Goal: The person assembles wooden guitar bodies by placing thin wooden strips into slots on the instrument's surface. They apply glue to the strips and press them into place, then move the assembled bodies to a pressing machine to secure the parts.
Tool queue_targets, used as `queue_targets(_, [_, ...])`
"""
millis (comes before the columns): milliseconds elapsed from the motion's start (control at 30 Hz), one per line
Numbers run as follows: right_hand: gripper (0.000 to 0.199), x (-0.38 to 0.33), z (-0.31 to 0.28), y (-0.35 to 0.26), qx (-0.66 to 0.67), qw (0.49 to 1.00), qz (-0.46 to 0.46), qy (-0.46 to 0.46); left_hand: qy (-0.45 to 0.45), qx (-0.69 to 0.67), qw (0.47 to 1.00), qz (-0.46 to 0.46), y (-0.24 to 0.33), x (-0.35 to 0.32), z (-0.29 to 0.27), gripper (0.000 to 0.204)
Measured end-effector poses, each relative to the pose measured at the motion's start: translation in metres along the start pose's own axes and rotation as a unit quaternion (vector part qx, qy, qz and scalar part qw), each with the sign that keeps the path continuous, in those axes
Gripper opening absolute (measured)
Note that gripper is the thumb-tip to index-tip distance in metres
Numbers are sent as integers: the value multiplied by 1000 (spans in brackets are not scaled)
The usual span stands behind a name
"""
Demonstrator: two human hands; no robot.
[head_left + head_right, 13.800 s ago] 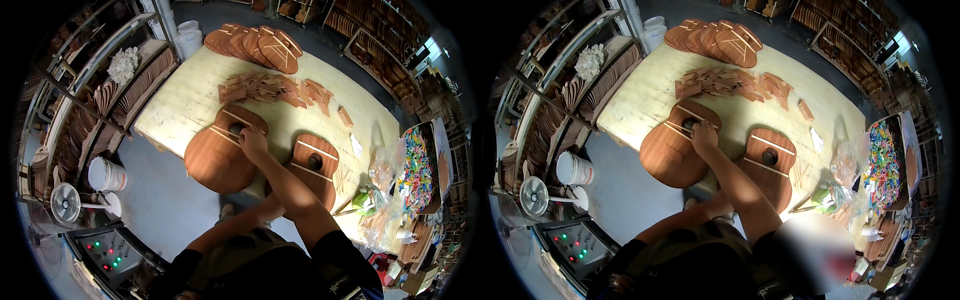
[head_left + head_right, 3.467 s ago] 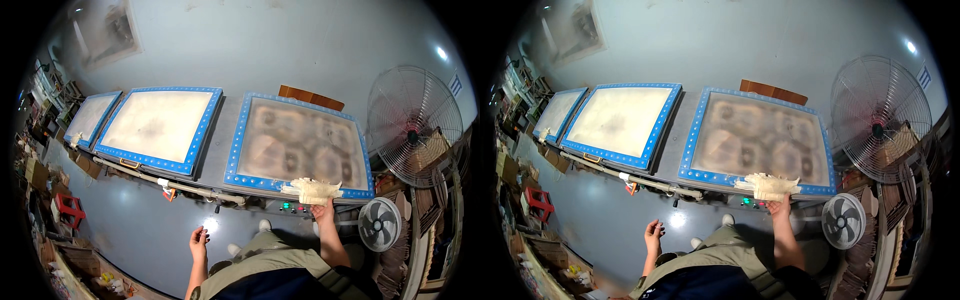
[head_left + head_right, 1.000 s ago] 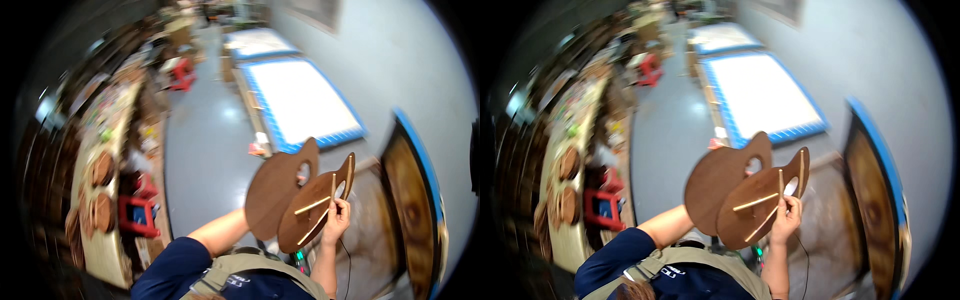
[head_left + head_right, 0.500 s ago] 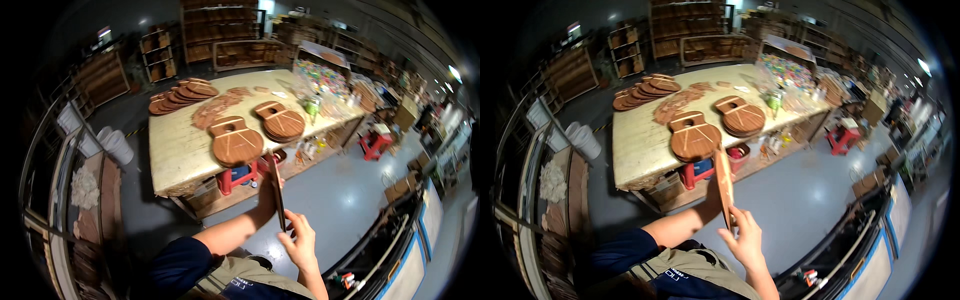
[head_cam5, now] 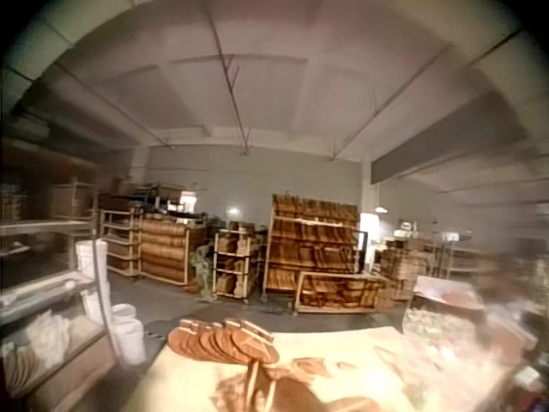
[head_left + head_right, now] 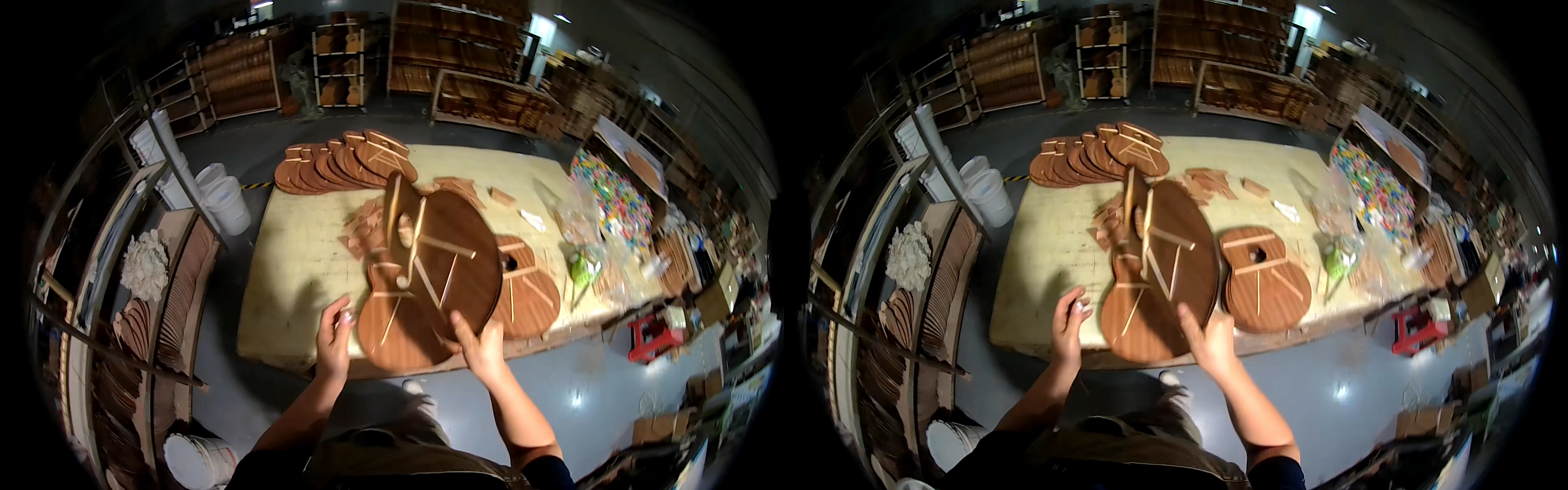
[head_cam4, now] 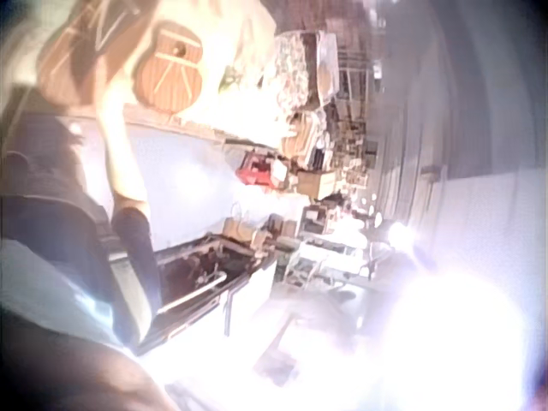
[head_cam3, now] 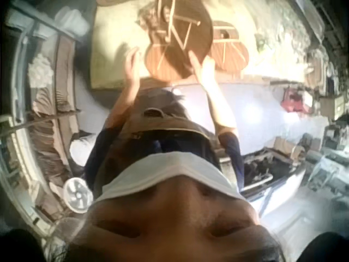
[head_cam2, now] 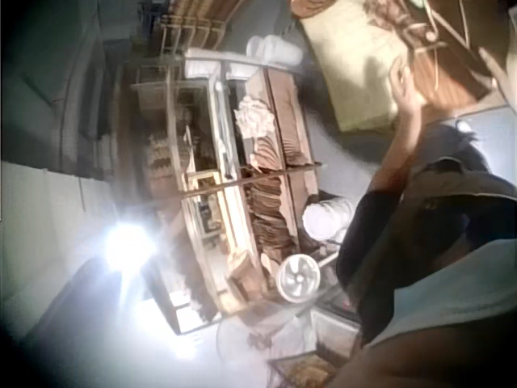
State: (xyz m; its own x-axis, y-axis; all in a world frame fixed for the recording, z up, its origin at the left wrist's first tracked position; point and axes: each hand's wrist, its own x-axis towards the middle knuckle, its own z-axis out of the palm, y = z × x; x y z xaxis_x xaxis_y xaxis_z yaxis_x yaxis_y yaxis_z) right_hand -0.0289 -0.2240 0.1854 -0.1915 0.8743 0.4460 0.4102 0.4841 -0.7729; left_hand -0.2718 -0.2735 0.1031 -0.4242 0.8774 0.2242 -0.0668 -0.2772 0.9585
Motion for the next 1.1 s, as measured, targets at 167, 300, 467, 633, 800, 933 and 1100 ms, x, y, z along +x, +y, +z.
queue_targets(167, [24,206,29,114,-109,991,-75,21,89,59,990,-96,-19,-1,16,27])
queue_targets(300, [39,354,92,195,-247,952,-175,34,158,64,971,-167,-14,-3,28,23])
queue_targets(467, [42,455,201,254,-385,919,-55,-71,309,99,922,-211,-9,-33,18,22])
queue_targets(633, [49,458,280,291,-381,866,-47,-321,352,133,897,-230,6,-45,22,32])
queue_targets(800, [54,423,249,287,-281,925,-155,-202,300,139,921,-207,-10,-34,29,22])
queue_targets(933, [48,339,159,264,-98,964,-207,-134,81,278,939,-183,-10,3,54,26])
queue_targets(1100, [25,217,-18,260,-112,989,-38,-86,-282,265,917,-97,-21,50,133,31])
